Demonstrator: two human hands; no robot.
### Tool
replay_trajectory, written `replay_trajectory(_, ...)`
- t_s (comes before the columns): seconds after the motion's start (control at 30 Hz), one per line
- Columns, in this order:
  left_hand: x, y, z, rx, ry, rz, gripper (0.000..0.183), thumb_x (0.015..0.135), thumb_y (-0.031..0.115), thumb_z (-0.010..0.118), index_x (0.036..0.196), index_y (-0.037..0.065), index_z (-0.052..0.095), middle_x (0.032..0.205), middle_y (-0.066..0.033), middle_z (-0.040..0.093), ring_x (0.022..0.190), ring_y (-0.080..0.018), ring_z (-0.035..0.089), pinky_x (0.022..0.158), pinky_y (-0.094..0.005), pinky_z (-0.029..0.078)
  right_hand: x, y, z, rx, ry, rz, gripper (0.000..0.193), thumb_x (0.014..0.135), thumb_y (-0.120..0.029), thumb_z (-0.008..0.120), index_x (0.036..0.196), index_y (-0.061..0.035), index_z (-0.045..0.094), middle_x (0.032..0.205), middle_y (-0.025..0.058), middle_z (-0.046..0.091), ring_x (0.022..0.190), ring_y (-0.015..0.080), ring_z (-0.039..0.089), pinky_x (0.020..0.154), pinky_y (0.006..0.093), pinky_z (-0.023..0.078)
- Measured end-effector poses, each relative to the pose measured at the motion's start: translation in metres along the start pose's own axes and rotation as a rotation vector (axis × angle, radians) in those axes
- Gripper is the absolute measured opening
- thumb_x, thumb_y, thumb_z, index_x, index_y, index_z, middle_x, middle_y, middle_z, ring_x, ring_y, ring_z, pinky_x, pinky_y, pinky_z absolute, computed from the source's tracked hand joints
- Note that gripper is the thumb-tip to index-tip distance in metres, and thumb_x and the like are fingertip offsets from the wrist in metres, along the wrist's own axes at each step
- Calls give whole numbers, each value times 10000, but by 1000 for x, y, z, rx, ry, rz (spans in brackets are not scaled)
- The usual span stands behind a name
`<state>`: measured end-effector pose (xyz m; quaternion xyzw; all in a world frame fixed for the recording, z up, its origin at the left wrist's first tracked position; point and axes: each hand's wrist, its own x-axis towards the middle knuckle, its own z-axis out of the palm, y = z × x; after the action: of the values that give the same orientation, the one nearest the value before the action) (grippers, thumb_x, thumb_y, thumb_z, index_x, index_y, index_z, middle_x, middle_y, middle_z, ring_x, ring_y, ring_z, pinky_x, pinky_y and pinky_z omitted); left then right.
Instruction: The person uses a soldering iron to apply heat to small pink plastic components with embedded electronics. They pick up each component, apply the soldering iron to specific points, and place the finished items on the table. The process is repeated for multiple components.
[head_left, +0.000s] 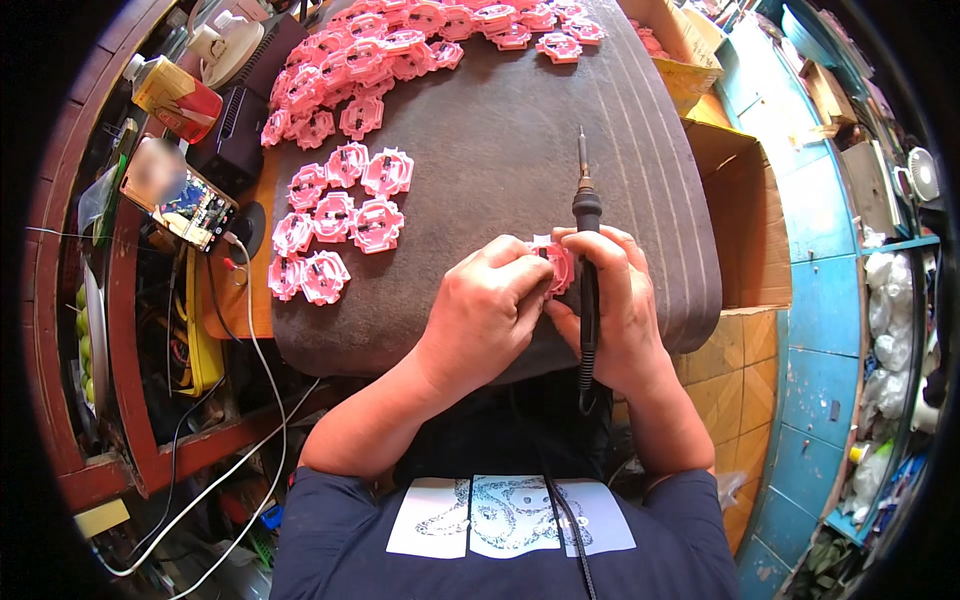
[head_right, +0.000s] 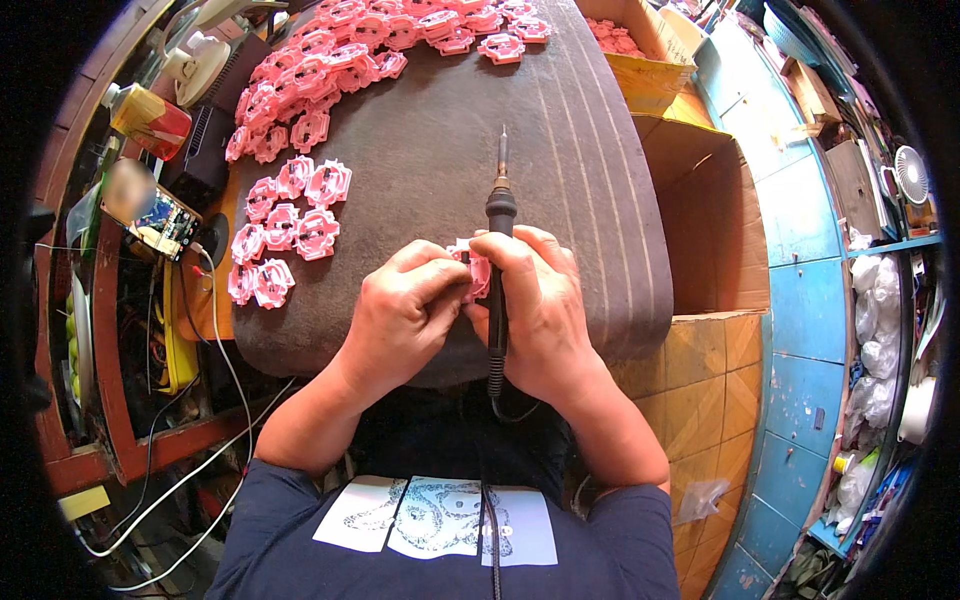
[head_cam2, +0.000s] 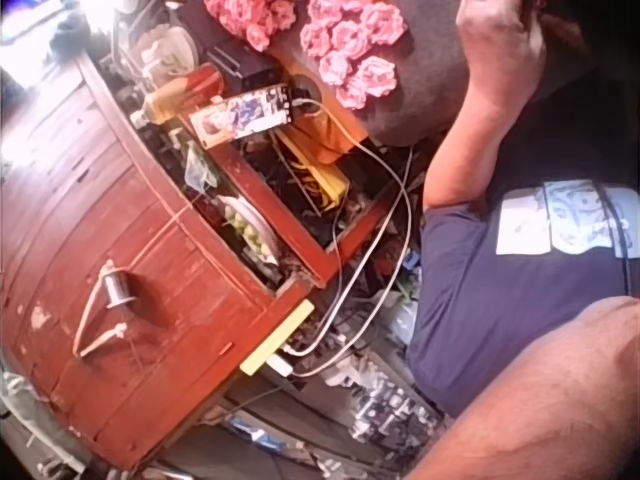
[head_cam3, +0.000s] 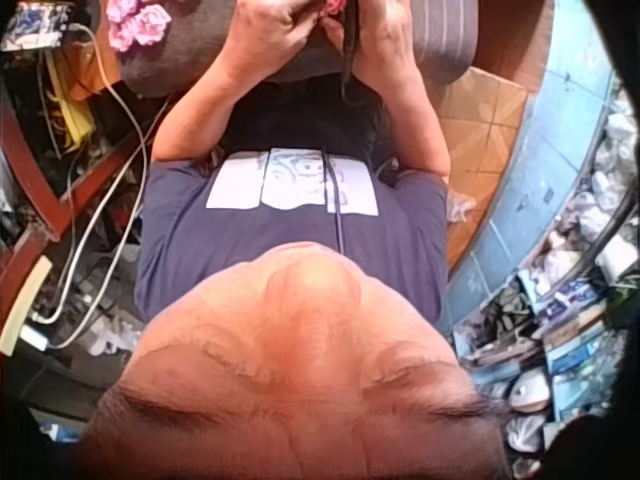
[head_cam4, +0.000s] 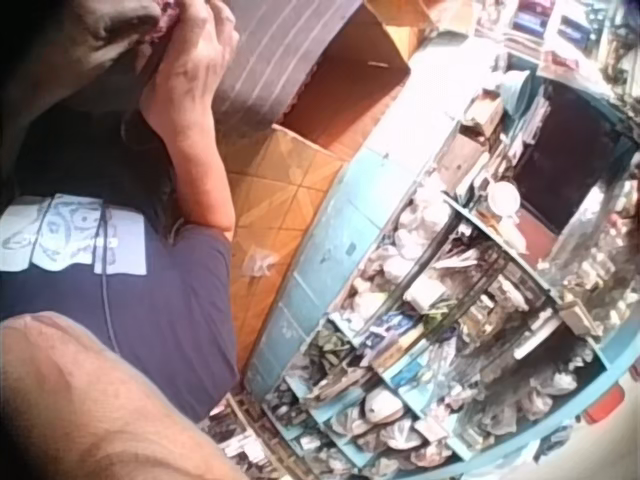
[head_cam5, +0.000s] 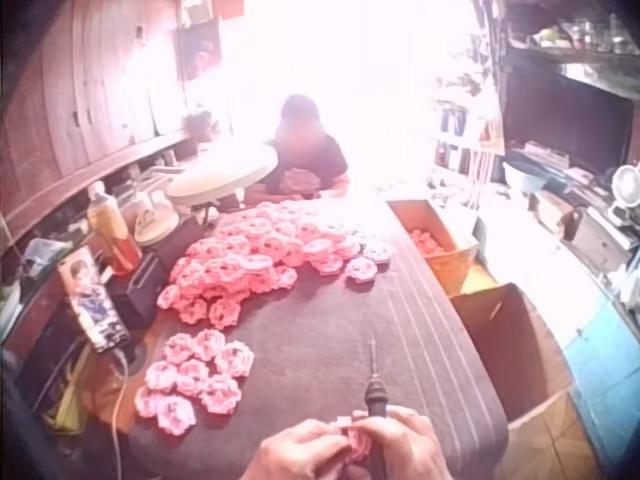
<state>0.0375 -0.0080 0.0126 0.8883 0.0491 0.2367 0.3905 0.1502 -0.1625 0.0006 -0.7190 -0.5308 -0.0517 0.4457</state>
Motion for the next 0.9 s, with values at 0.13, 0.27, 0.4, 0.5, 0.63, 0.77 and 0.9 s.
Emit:
replay_trajectory(0.13, 0, -1, 0, 6, 7, 10, 175, 888, -16, 770, 1056, 32, 762, 993, -145, 712, 878, -332, 729, 775, -393, 591, 2, 0, 1, -4, 7, -7, 648, 778, -61, 834, 1366, -62, 560, 1152, 152, 731, 1136, 444, 632, 1050, 537, 456)
replay_trajectory(0.27, -1, -1, 1, 14, 8, 10, 171, 890, -13, 769, 1055, 31, 761, 995, -147, 713, 877, -333, 731, 774, -393, 592, -1, 3, 3, 23, 16, 17, 621, 787, -71, 829, 1352, -60, 573, 1141, 144, 731, 1134, 430, 624, 1005, 532, 467)
replay_trajectory(0.4, -1, -1, 1, 4, 10, 3, 170, 891, -12, 768, 1055, 33, 761, 999, -148, 713, 879, -337, 733, 775, -396, 593, -2, 4, 4, 13, 31, 9, 599, 791, -80, 828, 1338, -64, 585, 1163, 135, 727, 1135, 423, 624, 996, 522, 470)
replay_trajectory(0.5, -1, -1, 1, 3, 8, 8, 174, 890, -13, 767, 1058, 34, 762, 1007, -150, 716, 882, -341, 733, 776, -397, 594, -2, 5, 1, -13, 5, 7, 622, 780, -90, 852, 1335, -49, 573, 1222, 175, 737, 1144, 417, 658, 1072, 514, 463)
replay_trajectory(0.63, -2, -3, 2, 9, 18, 35, 176, 894, -12, 768, 1065, 26, 760, 1015, -158, 718, 880, -349, 730, 782, -401, 595, -2, 5, 1, -30, 7, 2, 630, 778, -95, 860, 1333, -40, 566, 1250, 191, 743, 1150, 412, 669, 1097, 507, 465)
replay_trajectory(0.77, -8, -6, -10, -94, 18, 12, 228, 886, -25, 788, 1107, 17, 751, 1082, -139, 710, 861, -262, 724, 742, -355, 583, -2, 4, 6, 7, 44, 13, 576, 815, -147, 848, 1330, -75, 601, 1198, 133, 731, 1135, 406, 638, 1000, 513, 473)
replay_trajectory(0.9, -25, -9, -49, 109, 180, -66, 305, 866, -60, 798, 1155, 22, 743, 1165, -107, 684, 817, -155, 684, 680, -291, 551, -3, 4, 7, -29, 68, 9, 569, 825, -168, 862, 1322, -68, 605, 1194, 139, 738, 1126, 402, 651, 991, 501, 476)
